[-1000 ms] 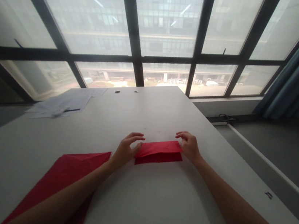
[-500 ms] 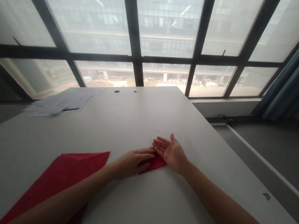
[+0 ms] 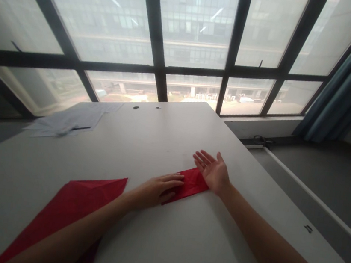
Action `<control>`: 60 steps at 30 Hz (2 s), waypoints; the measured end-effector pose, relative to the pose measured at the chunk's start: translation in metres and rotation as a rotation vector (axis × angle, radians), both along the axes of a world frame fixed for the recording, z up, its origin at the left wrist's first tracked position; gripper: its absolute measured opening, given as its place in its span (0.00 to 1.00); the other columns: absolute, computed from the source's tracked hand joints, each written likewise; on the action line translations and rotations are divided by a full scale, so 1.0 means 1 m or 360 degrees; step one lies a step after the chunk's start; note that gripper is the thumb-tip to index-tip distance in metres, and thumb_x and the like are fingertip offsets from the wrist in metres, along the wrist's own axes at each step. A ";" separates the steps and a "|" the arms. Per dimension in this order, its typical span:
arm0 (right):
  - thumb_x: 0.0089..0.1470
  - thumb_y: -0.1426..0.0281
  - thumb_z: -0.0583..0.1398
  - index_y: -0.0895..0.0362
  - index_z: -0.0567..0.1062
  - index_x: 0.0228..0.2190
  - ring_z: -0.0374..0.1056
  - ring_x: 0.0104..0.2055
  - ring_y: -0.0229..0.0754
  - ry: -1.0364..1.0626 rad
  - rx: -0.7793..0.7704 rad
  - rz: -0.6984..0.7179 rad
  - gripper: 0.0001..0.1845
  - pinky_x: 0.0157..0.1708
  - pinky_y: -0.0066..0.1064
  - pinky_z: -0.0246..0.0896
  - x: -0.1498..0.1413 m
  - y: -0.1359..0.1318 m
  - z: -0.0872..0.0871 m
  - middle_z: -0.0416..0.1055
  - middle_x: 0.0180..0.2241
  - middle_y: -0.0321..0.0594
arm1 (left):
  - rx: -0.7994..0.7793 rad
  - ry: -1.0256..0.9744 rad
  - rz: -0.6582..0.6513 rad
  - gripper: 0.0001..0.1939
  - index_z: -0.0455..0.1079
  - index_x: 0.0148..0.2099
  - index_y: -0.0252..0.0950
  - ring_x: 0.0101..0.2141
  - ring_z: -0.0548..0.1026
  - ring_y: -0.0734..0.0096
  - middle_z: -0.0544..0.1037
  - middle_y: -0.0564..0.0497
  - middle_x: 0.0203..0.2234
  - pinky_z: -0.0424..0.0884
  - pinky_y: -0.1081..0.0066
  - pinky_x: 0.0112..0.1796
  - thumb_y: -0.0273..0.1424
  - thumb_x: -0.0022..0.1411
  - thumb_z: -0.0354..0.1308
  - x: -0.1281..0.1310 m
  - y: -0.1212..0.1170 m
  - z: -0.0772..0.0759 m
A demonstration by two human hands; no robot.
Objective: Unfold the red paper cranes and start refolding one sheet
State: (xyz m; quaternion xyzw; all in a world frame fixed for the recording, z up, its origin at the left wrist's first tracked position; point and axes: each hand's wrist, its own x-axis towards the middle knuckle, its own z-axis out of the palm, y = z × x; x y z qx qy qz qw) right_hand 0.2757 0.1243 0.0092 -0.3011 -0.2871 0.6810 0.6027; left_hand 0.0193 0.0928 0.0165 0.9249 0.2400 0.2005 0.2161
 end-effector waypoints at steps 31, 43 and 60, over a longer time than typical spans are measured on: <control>0.67 0.54 0.44 0.53 0.76 0.39 0.68 0.58 0.45 0.0143 -0.0297 -0.0059 0.26 0.62 0.41 0.59 -0.040 -0.021 -0.010 0.75 0.49 0.47 | -0.0490 -0.1463 0.1109 0.07 0.70 0.43 0.36 0.40 0.77 0.67 0.77 0.47 0.38 0.75 0.65 0.43 0.28 0.64 0.54 -0.006 0.026 -0.011; 0.58 0.58 0.57 0.51 0.78 0.39 0.73 0.45 0.48 -0.0496 0.0225 -0.0316 0.14 0.41 0.40 0.70 0.013 -0.002 0.002 0.77 0.48 0.43 | 0.0192 -0.0042 0.0136 0.12 0.76 0.46 0.41 0.49 0.75 0.62 0.79 0.49 0.47 0.69 0.64 0.52 0.38 0.61 0.65 0.004 0.001 0.001; 0.51 0.54 0.67 0.50 0.62 0.62 0.59 0.63 0.55 -0.1833 0.1332 -0.0173 0.41 0.61 0.51 0.56 0.012 -0.014 -0.008 0.63 0.61 0.49 | 0.0382 -0.0567 0.0638 0.09 0.74 0.43 0.40 0.46 0.75 0.64 0.78 0.47 0.45 0.71 0.62 0.48 0.31 0.71 0.52 -0.007 0.011 0.001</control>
